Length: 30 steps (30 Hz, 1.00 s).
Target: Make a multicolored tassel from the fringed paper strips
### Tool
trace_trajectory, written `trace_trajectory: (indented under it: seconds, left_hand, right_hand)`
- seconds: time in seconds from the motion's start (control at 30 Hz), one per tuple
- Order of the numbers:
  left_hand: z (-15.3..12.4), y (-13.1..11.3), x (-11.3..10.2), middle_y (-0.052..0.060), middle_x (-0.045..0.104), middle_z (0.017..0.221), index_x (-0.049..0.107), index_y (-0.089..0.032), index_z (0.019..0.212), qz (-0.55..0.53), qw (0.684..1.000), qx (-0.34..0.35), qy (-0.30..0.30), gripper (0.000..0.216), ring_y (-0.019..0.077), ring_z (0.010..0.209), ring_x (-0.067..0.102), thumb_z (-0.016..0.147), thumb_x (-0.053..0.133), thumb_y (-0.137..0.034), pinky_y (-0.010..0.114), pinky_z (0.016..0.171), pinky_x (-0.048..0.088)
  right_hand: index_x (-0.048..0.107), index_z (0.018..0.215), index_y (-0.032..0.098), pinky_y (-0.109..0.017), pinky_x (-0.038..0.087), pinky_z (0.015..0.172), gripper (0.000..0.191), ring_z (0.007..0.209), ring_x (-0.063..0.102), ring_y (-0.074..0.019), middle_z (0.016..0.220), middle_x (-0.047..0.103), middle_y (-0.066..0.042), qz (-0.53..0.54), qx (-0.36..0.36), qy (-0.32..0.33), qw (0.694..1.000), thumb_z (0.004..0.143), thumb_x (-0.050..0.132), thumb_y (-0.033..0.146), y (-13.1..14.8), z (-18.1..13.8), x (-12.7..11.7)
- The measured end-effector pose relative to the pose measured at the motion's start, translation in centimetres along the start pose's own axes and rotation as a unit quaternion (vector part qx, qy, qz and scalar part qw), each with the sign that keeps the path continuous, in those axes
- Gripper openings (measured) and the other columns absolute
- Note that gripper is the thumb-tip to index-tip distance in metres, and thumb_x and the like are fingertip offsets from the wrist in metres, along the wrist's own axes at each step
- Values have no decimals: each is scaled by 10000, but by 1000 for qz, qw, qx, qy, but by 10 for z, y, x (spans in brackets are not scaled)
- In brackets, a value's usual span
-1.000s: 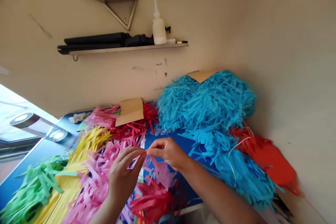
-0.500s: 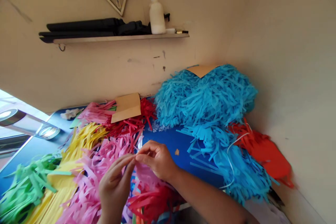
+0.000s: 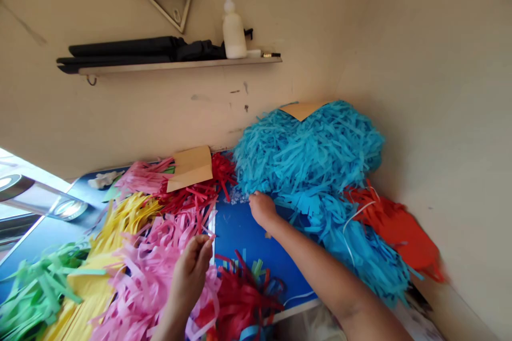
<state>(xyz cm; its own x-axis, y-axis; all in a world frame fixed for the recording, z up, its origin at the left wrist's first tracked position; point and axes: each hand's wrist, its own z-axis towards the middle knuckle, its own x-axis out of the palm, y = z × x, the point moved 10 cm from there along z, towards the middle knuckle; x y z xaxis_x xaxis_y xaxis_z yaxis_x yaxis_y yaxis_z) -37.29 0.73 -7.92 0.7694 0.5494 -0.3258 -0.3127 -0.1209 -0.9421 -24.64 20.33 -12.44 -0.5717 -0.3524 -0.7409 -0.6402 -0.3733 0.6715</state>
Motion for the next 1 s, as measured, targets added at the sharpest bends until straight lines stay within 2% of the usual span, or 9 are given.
trace_trajectory:
  seconds: [0.1,0.17,0.2,0.3,0.37,0.53,0.8,1.0]
  left_hand:
    - [-4,-7,10,-33,530,583,589,-197,738,-8,1000,-1,29,357,118,509,486,855,547,-532,220,494,418]
    - [-8,-16,10,-9,601,626,633,-190,775,-3,999,12,33,330,129,546,543,862,556,-500,224,524,451]
    - [-11,-22,10,1,629,649,651,-189,793,3,999,22,33,315,134,562,565,862,563,-483,226,537,463]
    - [-17,-38,12,13,665,670,683,-191,796,36,997,64,23,277,140,573,593,865,580,-438,230,546,473]
    - [-21,-47,15,14,676,673,692,-196,787,60,994,94,20,252,141,577,606,869,585,-409,232,550,476]
    - [-27,-61,21,9,680,672,682,-201,773,86,986,141,33,207,137,588,621,884,581,-344,228,561,478]
    - [-33,-66,24,6,673,685,673,-204,784,103,981,156,45,188,134,601,622,899,571,-311,226,570,476]
    - [-34,-71,30,20,670,705,678,-205,808,109,976,171,73,181,141,620,633,910,546,-275,234,583,490]
  right_hand:
    - [708,894,165,-272,484,760,114,848,670,-187,901,725,-74,54,-5,22,998,859,600,163,15,-26,-7]
    - [698,939,169,-252,496,680,151,758,674,-166,815,729,-41,180,-4,55,982,858,623,272,28,-53,-7]
    - [697,925,167,-247,495,649,181,722,671,-161,778,725,-31,271,3,69,960,835,651,317,35,-67,-5]
    - [701,807,168,-245,483,628,218,666,646,-146,722,709,-18,509,40,70,857,718,759,358,45,-103,-5]
    - [707,756,178,-249,484,640,212,652,628,-136,712,705,-14,551,58,46,831,675,797,351,45,-116,-6]
    - [707,722,189,-272,502,669,218,658,622,-145,726,708,-24,543,57,17,837,661,818,365,41,-124,-14]
    - [697,724,194,-264,500,649,164,663,628,-151,725,709,-19,499,35,7,866,705,774,337,39,-131,-20]
    - [688,716,201,-292,508,753,123,730,655,-169,759,715,-21,444,3,-19,896,746,731,313,41,-135,-30]
